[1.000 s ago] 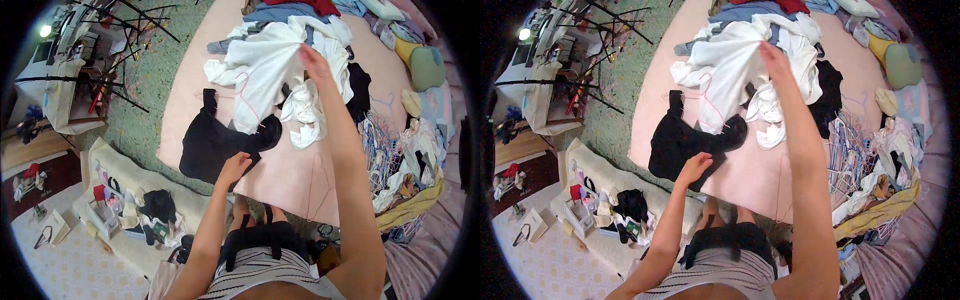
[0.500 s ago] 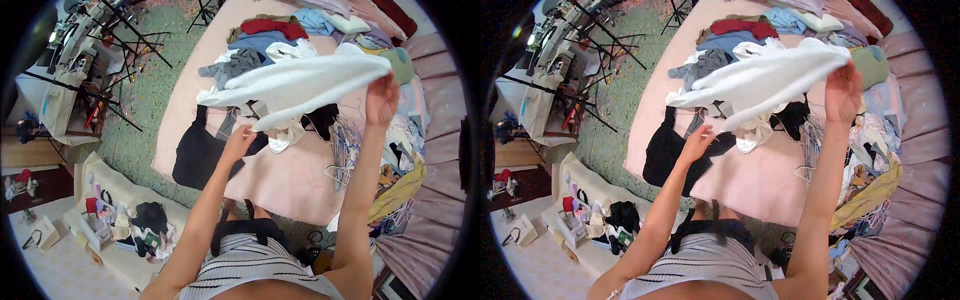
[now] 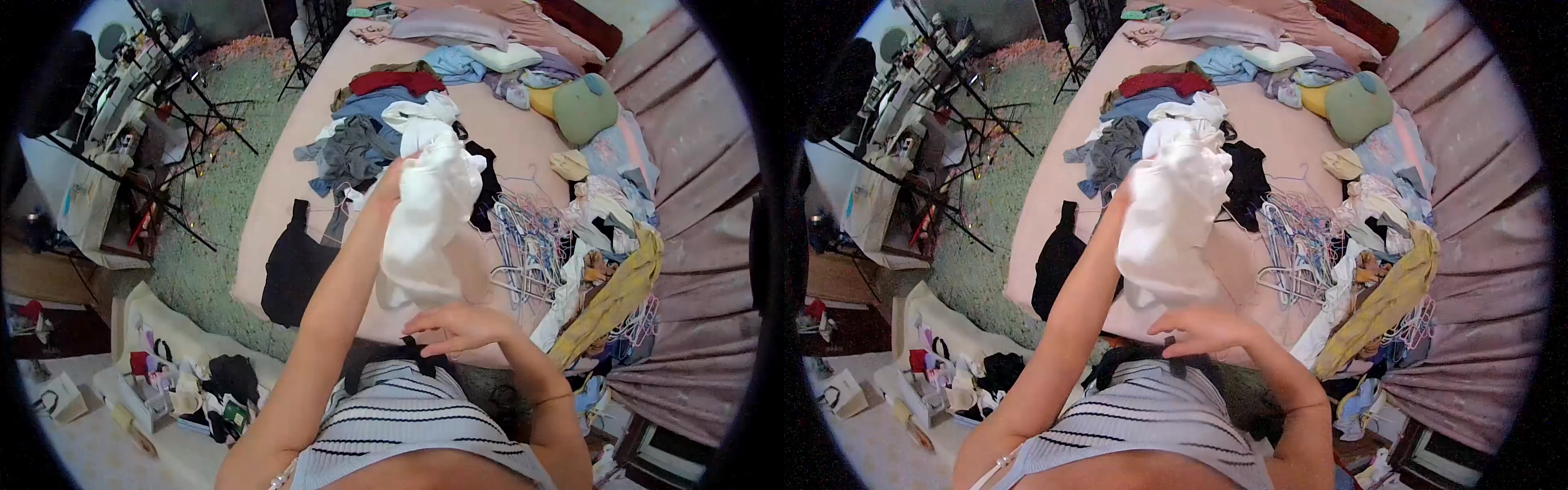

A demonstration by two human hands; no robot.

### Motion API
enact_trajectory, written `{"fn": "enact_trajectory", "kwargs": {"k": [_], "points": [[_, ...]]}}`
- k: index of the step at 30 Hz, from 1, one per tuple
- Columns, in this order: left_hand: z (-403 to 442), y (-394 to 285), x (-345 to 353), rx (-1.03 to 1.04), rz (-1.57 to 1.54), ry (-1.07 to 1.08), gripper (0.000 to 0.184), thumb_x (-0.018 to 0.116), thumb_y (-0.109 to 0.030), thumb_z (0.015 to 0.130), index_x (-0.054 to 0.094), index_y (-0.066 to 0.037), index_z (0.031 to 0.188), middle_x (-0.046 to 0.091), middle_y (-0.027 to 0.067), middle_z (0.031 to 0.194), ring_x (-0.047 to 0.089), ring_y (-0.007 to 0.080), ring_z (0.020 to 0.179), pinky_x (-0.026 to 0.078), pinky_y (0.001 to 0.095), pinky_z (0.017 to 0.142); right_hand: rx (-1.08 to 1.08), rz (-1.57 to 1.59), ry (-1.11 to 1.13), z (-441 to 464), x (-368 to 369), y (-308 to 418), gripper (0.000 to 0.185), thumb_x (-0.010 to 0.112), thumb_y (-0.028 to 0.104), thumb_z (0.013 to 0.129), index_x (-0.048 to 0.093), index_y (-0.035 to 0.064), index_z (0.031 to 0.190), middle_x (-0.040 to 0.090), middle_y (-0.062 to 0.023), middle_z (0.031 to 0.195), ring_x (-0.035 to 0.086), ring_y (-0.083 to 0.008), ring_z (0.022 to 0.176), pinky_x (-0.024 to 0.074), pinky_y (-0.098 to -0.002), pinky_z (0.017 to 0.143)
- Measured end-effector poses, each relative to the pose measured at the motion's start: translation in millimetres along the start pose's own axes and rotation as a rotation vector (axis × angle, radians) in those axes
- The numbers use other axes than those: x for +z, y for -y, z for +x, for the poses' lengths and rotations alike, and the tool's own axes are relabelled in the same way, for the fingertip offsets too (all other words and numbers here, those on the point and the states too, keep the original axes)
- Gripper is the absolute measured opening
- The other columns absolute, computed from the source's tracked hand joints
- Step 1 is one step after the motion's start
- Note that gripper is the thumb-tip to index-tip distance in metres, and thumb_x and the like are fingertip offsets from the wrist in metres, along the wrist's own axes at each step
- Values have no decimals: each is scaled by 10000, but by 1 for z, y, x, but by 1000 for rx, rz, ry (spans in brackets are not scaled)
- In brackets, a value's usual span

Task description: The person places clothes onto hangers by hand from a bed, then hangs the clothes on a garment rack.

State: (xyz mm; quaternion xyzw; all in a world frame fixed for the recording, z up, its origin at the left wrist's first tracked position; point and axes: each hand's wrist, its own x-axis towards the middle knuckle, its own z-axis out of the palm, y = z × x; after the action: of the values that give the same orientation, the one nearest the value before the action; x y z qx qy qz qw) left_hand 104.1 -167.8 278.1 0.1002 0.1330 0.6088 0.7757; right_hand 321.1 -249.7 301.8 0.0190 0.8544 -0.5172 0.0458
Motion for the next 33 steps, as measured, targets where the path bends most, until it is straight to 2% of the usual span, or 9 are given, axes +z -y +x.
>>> {"fn": "enact_trajectory", "kwargs": {"k": [3, 5, 10, 14, 19, 21, 22, 26, 33], "points": [[-5, -2, 45, 48, 132, -16, 274, 506, -201, 885, 564, 1, 1061, 636, 103, 936, 643, 186, 770, 548, 323, 690, 105, 160, -169, -28, -41, 31, 249, 608, 144, 821, 597, 13, 1033, 612, -82, 987, 591, -155, 873, 456, -268, 788], [-6, 4, 60, 7, 106, 4, 275, 493, -207, 897, 566, 3, 1060, 636, 99, 937, 642, 182, 772, 548, 316, 691, 72, 398, -666, -43, -56, 27, 269, 618, 116, 802, 587, 14, 1050, 610, -78, 988, 592, -152, 872, 459, -275, 788], [-12, 24, 79, 31, 329, -37, 272, 526, -203, 887, 564, 4, 1060, 637, 76, 934, 639, 157, 770, 544, 296, 664, -64, -3, -1381, -33, -99, 24, 201, 608, 97, 804, 591, 13, 986, 610, -28, 874, 583, -117, 774, 464, -252, 742], [-18, 38, 94, 48, 431, -13, 293, 549, -222, 873, 560, -18, 1082, 629, 82, 960, 631, 172, 832, 534, 312, 707, -115, -284, -1299, -28, -102, 2, 171, 607, 106, 812, 587, 10, 953, 595, -13, 825, 555, -79, 746, 450, -228, 720], [-24, 37, 87, 59, 746, -141, 389, 611, -270, 828, 529, -29, 1122, 609, 81, 1021, 616, 180, 871, 511, 321, 734, 34, 141, -1145, -35, -106, -17, 95, 586, 108, 832, 579, 17, 861, 513, 32, 665, 448, -36, 627, 387, -193, 587], [-24, 43, 79, 396, 1682, -85, 447, 666, -260, 766, 515, -19, 1111, 610, 120, 974, 595, 221, 923, 473, 319, 758, -34, 177, -1169, -33, -108, -17, 92, 582, 110, 835, 571, 20, 847, 491, 40, 644, 413, -33, 594, 358, -192, 547], [-27, 45, 83, 291, 1862, -259, 465, 678, -177, 706, 505, -47, 1118, 595, 162, 980, 572, 294, 952, 450, 357, 783, -41, 139, -1173, -33, -108, -17, 102, 587, 120, 833, 572, 21, 850, 493, 39, 647, 414, -31, 598, 360, -195, 548], [-20, 54, 61, 824, 1970, -547, 402, 634, -56, 648, 535, -70, 1037, 589, 122, 911, 571, 305, 884, 455, 377, 748, 119, -167, -1158, -46, -111, -7, 146, 630, 162, 788, 578, 44, 856, 495, -15, 626, 458, -105, 571, 388, -241, 547], [-46, 18, 31, 911, 1995, -726, 298, 528, 46, 666, 619, -43, 935, 639, 93, 888, 616, 214, 811, 470, 297, 733, 267, -554, -1164, -79, -123, -57, 214, 650, 111, 696, 591, 71, 898, 495, -80, 644, 493, -208, 588, 399, -316, 554]]}}
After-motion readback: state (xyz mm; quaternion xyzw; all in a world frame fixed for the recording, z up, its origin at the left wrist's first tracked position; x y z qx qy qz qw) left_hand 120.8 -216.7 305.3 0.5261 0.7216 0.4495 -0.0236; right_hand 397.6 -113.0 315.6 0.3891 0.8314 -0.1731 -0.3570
